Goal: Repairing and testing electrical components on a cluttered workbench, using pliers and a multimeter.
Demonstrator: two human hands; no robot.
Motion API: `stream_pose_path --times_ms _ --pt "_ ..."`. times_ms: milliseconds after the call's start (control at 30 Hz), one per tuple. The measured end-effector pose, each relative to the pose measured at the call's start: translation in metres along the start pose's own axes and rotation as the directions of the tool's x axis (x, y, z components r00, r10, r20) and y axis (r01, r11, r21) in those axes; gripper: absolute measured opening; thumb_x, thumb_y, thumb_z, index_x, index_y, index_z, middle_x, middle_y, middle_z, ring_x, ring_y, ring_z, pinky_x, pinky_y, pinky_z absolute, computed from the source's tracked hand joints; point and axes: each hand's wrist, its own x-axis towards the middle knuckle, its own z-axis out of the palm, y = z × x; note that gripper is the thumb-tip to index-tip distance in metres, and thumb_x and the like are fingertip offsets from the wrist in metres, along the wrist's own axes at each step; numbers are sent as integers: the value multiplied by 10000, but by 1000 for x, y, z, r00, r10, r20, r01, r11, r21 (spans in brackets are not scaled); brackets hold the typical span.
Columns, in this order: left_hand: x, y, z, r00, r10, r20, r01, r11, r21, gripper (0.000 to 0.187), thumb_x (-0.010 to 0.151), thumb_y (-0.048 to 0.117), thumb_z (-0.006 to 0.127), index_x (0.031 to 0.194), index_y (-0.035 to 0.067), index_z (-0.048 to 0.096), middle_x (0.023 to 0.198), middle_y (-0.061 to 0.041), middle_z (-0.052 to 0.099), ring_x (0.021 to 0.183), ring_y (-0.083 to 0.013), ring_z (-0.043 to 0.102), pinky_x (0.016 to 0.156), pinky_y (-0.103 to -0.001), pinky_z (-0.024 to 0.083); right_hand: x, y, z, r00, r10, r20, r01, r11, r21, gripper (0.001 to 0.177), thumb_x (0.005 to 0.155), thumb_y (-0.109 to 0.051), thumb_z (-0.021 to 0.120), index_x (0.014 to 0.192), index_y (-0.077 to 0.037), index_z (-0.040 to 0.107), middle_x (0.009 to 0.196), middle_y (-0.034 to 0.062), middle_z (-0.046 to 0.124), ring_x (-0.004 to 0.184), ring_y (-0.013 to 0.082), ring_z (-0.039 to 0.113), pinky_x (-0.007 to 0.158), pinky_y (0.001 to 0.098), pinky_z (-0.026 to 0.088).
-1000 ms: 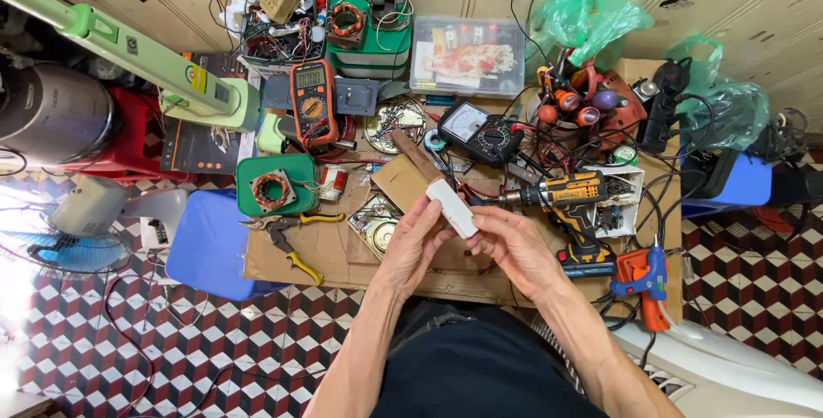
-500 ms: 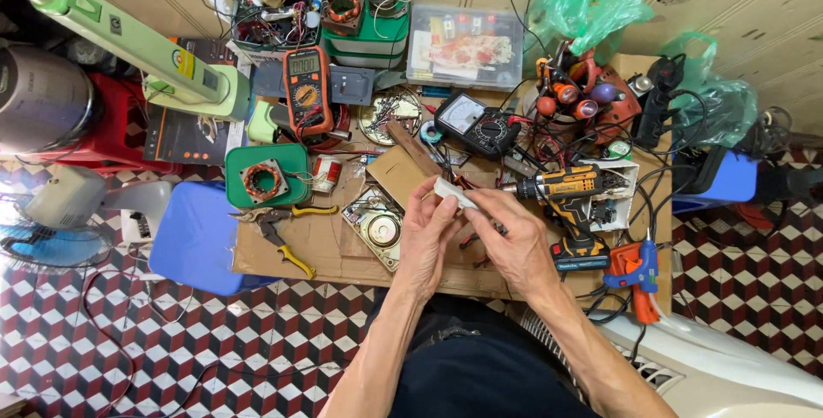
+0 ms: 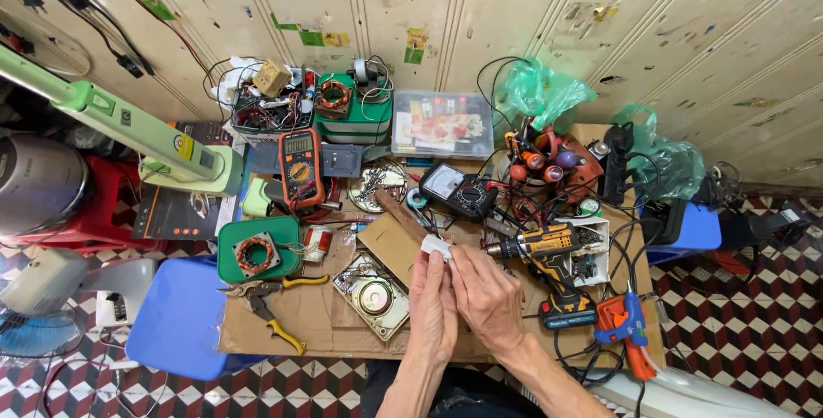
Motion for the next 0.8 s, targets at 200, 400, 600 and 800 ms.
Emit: stream_pose_path --times_ms 200,400,600,800 --pt "-5 -4 4 999 32 -12 -32 999 -32 331 1011 197 609 1316 73 570 1200 -27 646 1113 -118 603 984 -277 502 -1 -7 4 996 57 -67 -58 998 -10 217 941 -57 682 1143 18 664 1083 149 705 962 335 718 776 403 595" --pt "-8 -12 9 1000 14 -2 -14 999 -48 319 1034 203 599 1325 75 568 1194 -4 630 1116 -103 585 975 -273 496 -1 -6 6 983 143 -116 -143 990 7 186 953 -37 674 1131 16 670 1053 149 685 935 339 678 743 425 562" --pt "-5 11 12 982 -76 171 87 994 -59 379 1046 202 564 1397 63 528 1307 -48 614 1236 -148 560 1066 -294 476 0 -15 -6 968 223 -112 -202 963 178 243 950 -50 685 1183 16 660 1161 155 679 1048 332 656 873 414 554" --pt "-6 28 -4 949 -175 261 204 975 -88 432 1032 211 557 1442 86 498 1386 -52 598 1280 -183 550 1086 -388 456 -11 -15 -15 945 326 11 -312 893 324 244 974 -77 676 1196 23 691 1200 150 706 1095 291 684 937 361 548"
